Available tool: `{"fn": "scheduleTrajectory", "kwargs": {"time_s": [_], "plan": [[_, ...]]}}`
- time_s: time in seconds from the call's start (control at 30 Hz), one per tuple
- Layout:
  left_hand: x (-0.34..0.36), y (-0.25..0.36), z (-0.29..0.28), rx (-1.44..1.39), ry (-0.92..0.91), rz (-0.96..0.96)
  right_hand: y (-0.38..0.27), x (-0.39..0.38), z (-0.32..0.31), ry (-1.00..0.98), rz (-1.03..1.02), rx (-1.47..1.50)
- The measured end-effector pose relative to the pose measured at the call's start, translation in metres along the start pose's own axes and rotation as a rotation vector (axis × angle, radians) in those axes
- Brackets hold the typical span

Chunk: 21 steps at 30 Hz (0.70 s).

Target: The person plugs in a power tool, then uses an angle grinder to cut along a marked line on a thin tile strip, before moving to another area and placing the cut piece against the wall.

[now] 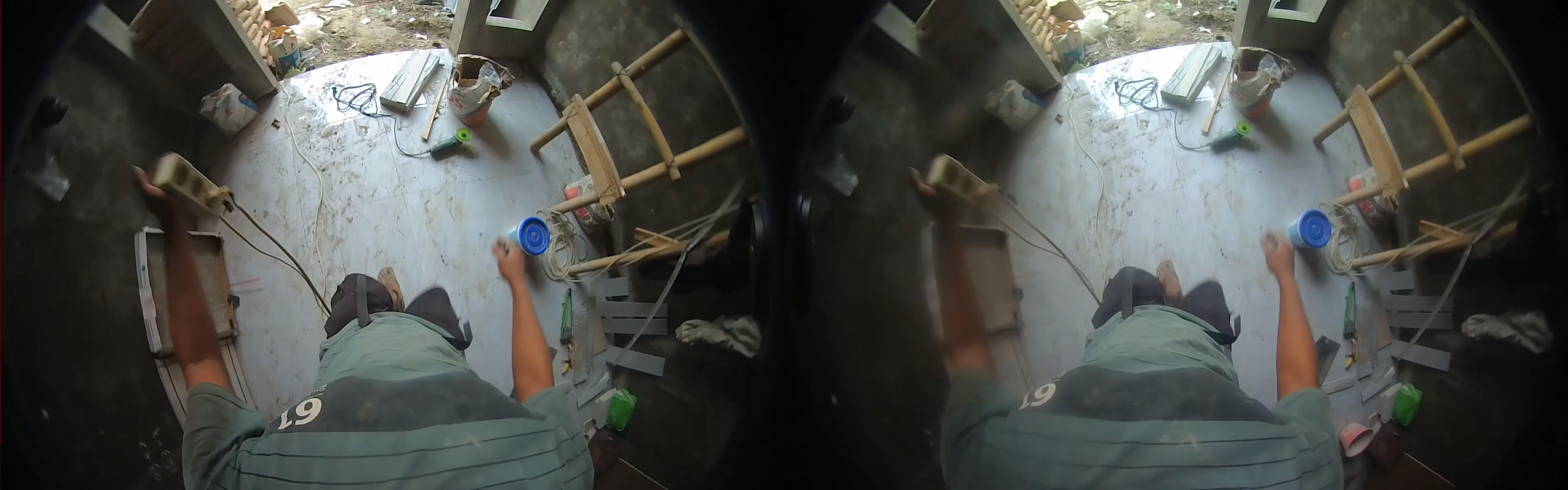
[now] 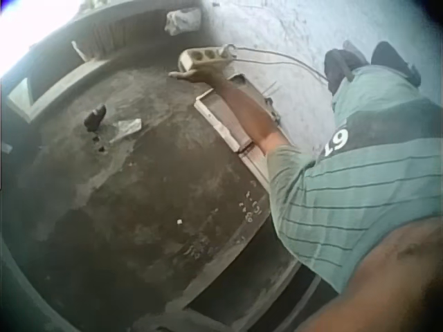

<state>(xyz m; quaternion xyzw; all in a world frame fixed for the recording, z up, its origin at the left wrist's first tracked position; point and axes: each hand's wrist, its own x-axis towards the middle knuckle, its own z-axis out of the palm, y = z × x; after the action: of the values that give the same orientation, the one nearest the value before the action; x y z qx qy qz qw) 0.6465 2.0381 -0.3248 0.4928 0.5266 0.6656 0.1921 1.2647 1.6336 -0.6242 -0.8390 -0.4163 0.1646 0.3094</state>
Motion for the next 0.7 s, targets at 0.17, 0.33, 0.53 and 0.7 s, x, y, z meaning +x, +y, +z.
{"fn": "scheduleTrajectory", "kwargs": {"time_s": [0.17,0.33,0.53,0.7], "plan": [[0.110,-0.103,0.166,-0.167,0.038,-0.495,0.145,-0.092,0.035,-0.451,0.390,-0.384],[0.314,-0.140,0.320,-0.103,0.492,-0.133,0.100,-0.044,0.076,-0.946,1.414,-0.196],[0.401,-0.402,0.499,-0.355,-0.173,-0.679,0.027,0.439,0.253,-1.081,0.515,-0.722],[0.327,-0.553,0.558,0.227,-0.388,-0.645,-0.222,0.774,0.461,-0.355,0.132,-0.076]]}}
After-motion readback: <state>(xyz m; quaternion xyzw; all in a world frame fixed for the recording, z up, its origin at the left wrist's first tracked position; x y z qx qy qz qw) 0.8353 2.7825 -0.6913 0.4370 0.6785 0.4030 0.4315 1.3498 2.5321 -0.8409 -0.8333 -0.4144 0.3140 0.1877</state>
